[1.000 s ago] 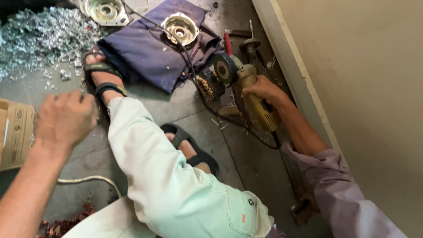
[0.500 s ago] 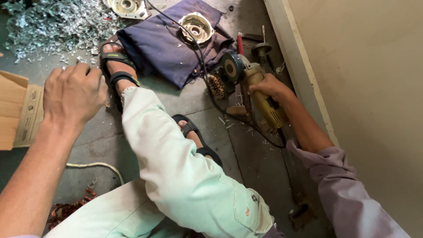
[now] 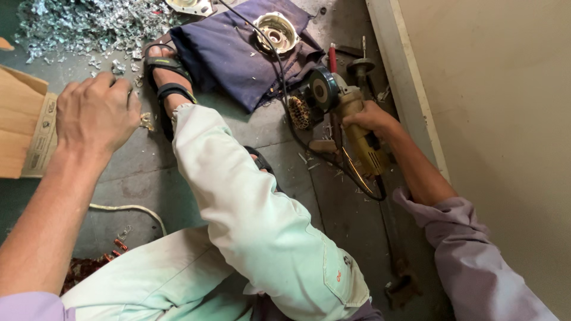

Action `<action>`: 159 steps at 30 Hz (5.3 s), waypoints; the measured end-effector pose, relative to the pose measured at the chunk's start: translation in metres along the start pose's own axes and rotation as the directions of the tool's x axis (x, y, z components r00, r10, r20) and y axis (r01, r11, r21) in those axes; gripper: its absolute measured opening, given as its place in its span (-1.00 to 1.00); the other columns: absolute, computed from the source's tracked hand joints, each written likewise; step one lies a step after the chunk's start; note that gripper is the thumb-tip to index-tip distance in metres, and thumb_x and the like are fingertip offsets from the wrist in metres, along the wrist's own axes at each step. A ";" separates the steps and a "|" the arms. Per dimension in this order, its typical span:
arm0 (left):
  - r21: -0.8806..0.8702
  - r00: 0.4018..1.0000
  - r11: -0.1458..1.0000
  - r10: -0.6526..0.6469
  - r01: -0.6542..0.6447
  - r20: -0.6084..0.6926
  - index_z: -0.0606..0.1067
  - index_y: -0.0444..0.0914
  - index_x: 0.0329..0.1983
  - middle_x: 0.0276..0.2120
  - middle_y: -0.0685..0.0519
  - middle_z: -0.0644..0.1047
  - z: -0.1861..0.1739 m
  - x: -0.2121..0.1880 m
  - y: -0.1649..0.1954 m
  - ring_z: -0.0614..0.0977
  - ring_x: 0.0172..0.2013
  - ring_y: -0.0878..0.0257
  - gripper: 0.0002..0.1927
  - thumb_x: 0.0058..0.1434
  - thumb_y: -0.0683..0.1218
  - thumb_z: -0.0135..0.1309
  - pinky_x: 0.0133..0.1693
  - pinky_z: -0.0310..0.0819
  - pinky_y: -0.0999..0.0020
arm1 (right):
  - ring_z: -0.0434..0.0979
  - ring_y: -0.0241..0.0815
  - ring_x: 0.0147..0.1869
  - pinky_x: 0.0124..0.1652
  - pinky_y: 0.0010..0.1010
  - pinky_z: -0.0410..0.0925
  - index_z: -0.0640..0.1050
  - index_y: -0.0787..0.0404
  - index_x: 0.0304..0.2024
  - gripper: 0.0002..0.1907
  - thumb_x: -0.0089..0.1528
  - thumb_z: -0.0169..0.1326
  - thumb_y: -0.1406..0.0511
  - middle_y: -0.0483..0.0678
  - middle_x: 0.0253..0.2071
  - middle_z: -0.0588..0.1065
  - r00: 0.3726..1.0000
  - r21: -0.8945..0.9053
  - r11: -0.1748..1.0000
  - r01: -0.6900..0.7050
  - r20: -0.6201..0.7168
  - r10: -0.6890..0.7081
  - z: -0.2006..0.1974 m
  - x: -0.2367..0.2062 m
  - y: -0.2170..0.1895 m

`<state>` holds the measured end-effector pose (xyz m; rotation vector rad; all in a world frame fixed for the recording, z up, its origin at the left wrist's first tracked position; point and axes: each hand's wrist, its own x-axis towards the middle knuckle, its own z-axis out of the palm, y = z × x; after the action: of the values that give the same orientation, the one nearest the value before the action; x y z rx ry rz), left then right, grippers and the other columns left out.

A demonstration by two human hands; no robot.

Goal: The person sits on the workshop floor and uses an angle grinder to grind metal components, producing sparks as the disc contacts the parts. They hold each piece steady with one hand while guiding the grinder with the other, working through several copper and steel parts laid out on the floor.

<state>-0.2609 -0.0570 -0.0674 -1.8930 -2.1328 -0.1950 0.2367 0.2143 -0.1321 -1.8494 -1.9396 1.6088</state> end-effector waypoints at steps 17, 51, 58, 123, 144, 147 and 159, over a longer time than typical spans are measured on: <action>-0.014 0.999 1.000 -0.027 0.027 0.018 0.63 -0.25 -0.25 -0.26 -0.09 0.60 0.002 -0.006 -0.006 0.66 -0.26 -0.04 -0.76 0.42 -0.01 0.10 0.02 0.54 0.05 | 0.65 -0.01 -0.12 -0.14 -0.16 0.55 0.54 0.36 -0.01 -0.42 -0.06 0.37 0.30 0.11 -0.13 0.60 0.998 0.002 0.998 -0.056 0.010 0.056 -0.002 0.022 0.023; 0.009 1.000 1.000 -0.015 0.015 -0.007 0.63 -0.24 -0.26 -0.24 -0.08 0.60 0.019 -0.017 -0.019 0.66 -0.24 -0.02 -0.80 0.29 -0.06 0.05 -0.03 0.52 0.11 | 0.65 -0.09 -0.17 -0.17 -0.20 0.54 0.55 0.28 -0.04 -0.52 -0.01 0.31 0.35 0.04 -0.17 0.60 0.995 0.183 0.982 -0.039 -0.087 0.056 0.018 -0.005 0.054; -0.008 0.999 1.000 -0.028 0.028 0.017 0.63 -0.26 -0.26 -0.27 -0.10 0.60 0.019 -0.018 -0.020 0.66 -0.27 -0.03 -0.79 0.34 -0.04 0.07 -0.05 0.52 0.10 | 0.67 -0.06 -0.18 -0.17 -0.20 0.56 0.54 0.30 -0.03 -0.52 0.00 0.31 0.35 0.08 -0.17 0.60 0.987 0.155 0.980 -0.121 -0.090 0.136 0.021 -0.015 0.041; -0.388 0.367 0.128 0.161 0.913 0.916 0.58 -0.54 -0.27 -0.41 -0.26 0.66 0.223 0.135 0.338 0.74 -0.46 -0.09 -0.78 0.31 -0.27 -0.04 -0.47 0.73 0.11 | 0.66 -0.13 -0.22 -0.19 -0.26 0.54 0.51 0.39 0.03 -0.43 0.00 0.33 0.31 0.08 -0.21 0.62 0.988 0.137 0.988 -0.069 -0.130 0.087 0.039 -0.040 0.076; -0.422 0.406 0.014 0.245 0.907 0.881 0.54 -0.57 -0.15 -0.34 -0.28 0.65 0.222 0.129 0.329 0.74 -0.41 -0.12 -0.78 0.28 -0.25 0.02 -0.44 0.74 0.05 | 0.69 -0.08 -0.22 -0.21 -0.26 0.57 0.50 0.41 0.01 -0.46 -0.01 0.28 0.34 0.13 -0.22 0.64 0.991 0.233 0.970 -0.070 -0.095 0.094 0.042 -0.046 0.076; -0.453 0.427 0.016 0.307 0.891 0.851 0.58 -0.53 -0.14 -0.34 -0.21 0.66 0.226 0.129 0.325 0.73 -0.43 -0.03 -0.75 0.29 -0.21 0.02 -0.45 0.72 0.12 | 0.67 -0.11 -0.19 -0.18 -0.27 0.55 0.50 0.39 0.02 -0.45 -0.01 0.30 0.34 0.08 -0.19 0.63 0.991 0.200 0.980 -0.019 -0.124 0.045 0.044 -0.044 0.078; -0.471 0.449 0.030 0.255 0.881 0.856 0.56 -0.45 -0.20 -0.39 -0.17 0.64 0.225 0.124 0.332 0.70 -0.46 0.02 -0.80 0.30 -0.19 0.01 -0.45 0.67 0.13 | 0.67 -0.10 -0.17 -0.15 -0.25 0.53 0.53 0.39 -0.01 -0.49 0.01 0.30 0.34 0.09 -0.18 0.63 0.985 0.132 0.991 -0.035 -0.162 0.056 0.045 -0.054 0.066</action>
<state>0.0271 0.1689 -0.2731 -1.8175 -3.9567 -1.6476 0.2733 0.1308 -0.1632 -1.9217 -1.6978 1.4988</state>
